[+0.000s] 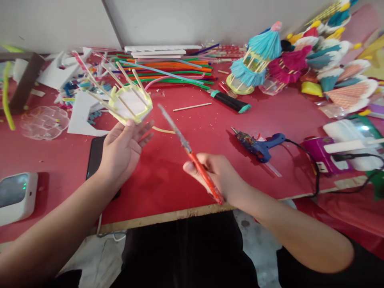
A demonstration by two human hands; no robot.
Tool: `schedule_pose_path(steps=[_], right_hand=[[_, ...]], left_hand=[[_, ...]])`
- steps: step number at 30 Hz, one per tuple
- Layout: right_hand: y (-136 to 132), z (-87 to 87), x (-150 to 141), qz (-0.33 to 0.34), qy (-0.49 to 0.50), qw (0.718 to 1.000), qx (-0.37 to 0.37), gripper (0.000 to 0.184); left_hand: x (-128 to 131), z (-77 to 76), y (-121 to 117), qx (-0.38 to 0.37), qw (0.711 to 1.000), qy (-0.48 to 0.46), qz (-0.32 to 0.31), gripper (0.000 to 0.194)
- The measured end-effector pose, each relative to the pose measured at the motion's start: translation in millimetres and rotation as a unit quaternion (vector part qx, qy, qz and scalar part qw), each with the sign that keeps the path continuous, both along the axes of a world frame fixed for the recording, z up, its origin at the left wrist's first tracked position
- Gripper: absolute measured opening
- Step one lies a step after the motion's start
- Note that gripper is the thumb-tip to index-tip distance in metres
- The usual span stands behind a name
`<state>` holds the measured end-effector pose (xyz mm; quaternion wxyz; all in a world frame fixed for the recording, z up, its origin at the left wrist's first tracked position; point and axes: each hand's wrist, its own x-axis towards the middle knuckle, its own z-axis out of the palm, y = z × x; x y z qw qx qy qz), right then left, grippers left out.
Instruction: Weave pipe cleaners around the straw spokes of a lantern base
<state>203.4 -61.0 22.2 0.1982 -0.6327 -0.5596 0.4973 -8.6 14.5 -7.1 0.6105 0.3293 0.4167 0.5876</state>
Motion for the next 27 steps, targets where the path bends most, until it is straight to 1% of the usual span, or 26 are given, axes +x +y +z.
schedule_pose_path(steps=[2, 3, 4, 6, 7, 9, 11, 13, 15, 17, 20, 22, 24, 27], right_hand=[[12, 2.4, 8, -0.038, -0.123, 0.99, 0.062, 0.061], [18, 3.3, 13, -0.048, -0.195, 0.975, 0.094, 0.058], [24, 3.7, 17, -0.049, -0.268, 0.954, 0.122, 0.055], [34, 1.9, 25, -0.032, -0.388, 0.907, 0.16, 0.048], [37, -0.3, 27, -0.016, -0.428, 0.887, 0.172, 0.045], [39, -5.9, 30, 0.026, -0.471, 0.859, 0.197, 0.035], [37, -9.5, 30, 0.063, -0.484, 0.843, 0.227, 0.028], [34, -8.0, 26, 0.078, -0.482, 0.833, 0.258, 0.024], [32, -1.9, 18, 0.077, -0.458, 0.834, 0.3, 0.023], [35, 4.9, 9, 0.091, -0.407, 0.844, 0.337, 0.024], [52, 5.8, -7, 0.144, -0.359, 0.857, 0.342, 0.021], [69, -1.6, -18, 0.176, -0.365, 0.85, 0.336, 0.018], [87, -11.5, -29, 0.194, -0.378, 0.842, 0.334, 0.019], [107, -21.5, -42, 0.22, -0.375, 0.842, 0.32, 0.019]], left_hand=[[0, 2.3, -1, -0.007, 1.0, -0.005, -0.007, 0.017], [0, 3.2, -1, -0.008, 1.0, -0.005, -0.015, 0.016], [0, 3.8, -2, -0.006, 1.0, -0.007, -0.025, 0.015], [0, 4.2, -3, 0.0, 0.999, -0.016, -0.046, 0.014], [0, 4.2, -3, 0.004, 0.998, -0.021, -0.057, 0.013], [1, 4.0, -4, 0.01, 0.997, -0.023, -0.076, 0.013], [1, 4.2, -5, 0.018, 0.995, -0.017, -0.092, 0.015], [1, 4.8, -6, 0.025, 0.994, -0.011, -0.106, 0.019], [1, 5.4, -7, 0.029, 0.993, -0.006, -0.117, 0.021], [1, 5.5, -6, 0.026, 0.993, -0.003, -0.114, 0.021], [0, 4.5, -3, 0.017, 0.997, -0.006, -0.071, 0.015], [-2, 3.6, 1, 0.014, 1.0, -0.003, -0.027, 0.014], [-4, 2.7, 3, 0.012, 1.0, 0.006, 0.009, 0.016], [-7, 1.6, 5, 0.016, 0.999, 0.011, 0.027, 0.02]])
